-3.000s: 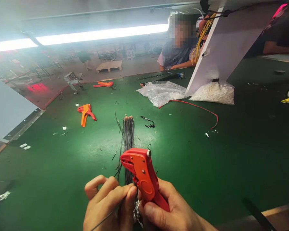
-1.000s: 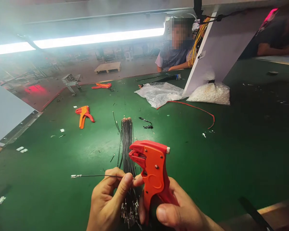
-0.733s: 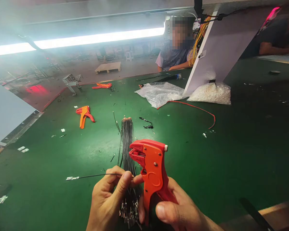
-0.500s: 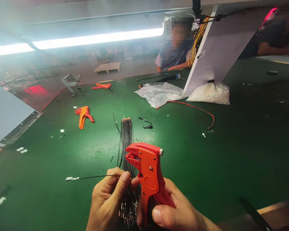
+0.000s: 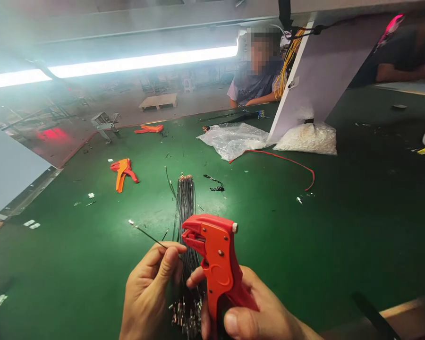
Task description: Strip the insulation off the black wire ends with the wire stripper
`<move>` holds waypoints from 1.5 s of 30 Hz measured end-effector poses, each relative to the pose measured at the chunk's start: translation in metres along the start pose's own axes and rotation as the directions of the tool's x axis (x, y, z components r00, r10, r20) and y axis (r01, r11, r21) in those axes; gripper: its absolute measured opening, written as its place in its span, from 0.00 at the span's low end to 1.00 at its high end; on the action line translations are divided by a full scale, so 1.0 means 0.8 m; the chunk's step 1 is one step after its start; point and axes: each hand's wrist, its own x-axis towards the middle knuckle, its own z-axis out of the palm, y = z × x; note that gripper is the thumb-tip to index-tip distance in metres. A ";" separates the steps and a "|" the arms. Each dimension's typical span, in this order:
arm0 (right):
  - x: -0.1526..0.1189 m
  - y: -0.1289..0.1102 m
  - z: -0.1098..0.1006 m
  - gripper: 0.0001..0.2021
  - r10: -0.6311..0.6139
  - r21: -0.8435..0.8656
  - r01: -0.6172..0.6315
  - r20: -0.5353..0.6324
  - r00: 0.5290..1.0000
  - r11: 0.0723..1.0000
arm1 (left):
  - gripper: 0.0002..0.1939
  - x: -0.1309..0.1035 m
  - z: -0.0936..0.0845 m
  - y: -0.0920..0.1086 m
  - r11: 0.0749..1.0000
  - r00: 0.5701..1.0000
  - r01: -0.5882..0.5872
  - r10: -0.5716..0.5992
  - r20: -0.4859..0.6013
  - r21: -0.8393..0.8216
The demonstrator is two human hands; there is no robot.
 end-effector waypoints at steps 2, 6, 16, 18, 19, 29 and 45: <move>0.001 0.000 -0.003 0.29 -0.002 -0.028 0.003 0.012 1.000 1.000 | 0.20 0.000 0.000 0.000 0.991 0.994 0.107 -0.105 0.019 -0.081; 0.005 -0.005 0.000 0.26 0.026 -0.011 -0.027 -0.111 0.993 1.000 | 0.19 -0.001 -0.001 -0.004 0.984 0.989 0.134 -0.140 -0.045 -0.118; 0.002 -0.060 0.003 0.19 0.138 0.129 -0.128 -0.069 0.988 0.983 | 0.18 0.004 -0.004 -0.005 0.994 0.983 -0.109 0.105 -0.149 -0.018; 0.009 -0.079 -0.001 0.23 0.136 0.199 -0.128 -0.027 0.990 0.972 | 0.18 0.006 -0.003 -0.004 0.995 0.986 -0.096 0.090 -0.138 -0.039; 0.016 -0.087 -0.004 0.24 0.124 0.197 -0.119 -0.012 0.992 0.973 | 0.18 0.006 -0.003 -0.004 0.995 0.988 -0.089 0.083 -0.131 -0.040; 0.083 -0.076 -0.045 0.31 0.049 0.169 -0.076 0.159 0.986 0.983 | 0.15 0.011 -0.003 -0.002 0.993 0.990 -0.043 0.028 -0.140 -0.108; 0.077 -0.039 -0.060 0.22 0.098 0.128 -0.145 0.317 0.943 0.981 | 0.16 0.055 -0.023 0.049 0.941 0.940 -0.145 0.034 -0.340 -0.305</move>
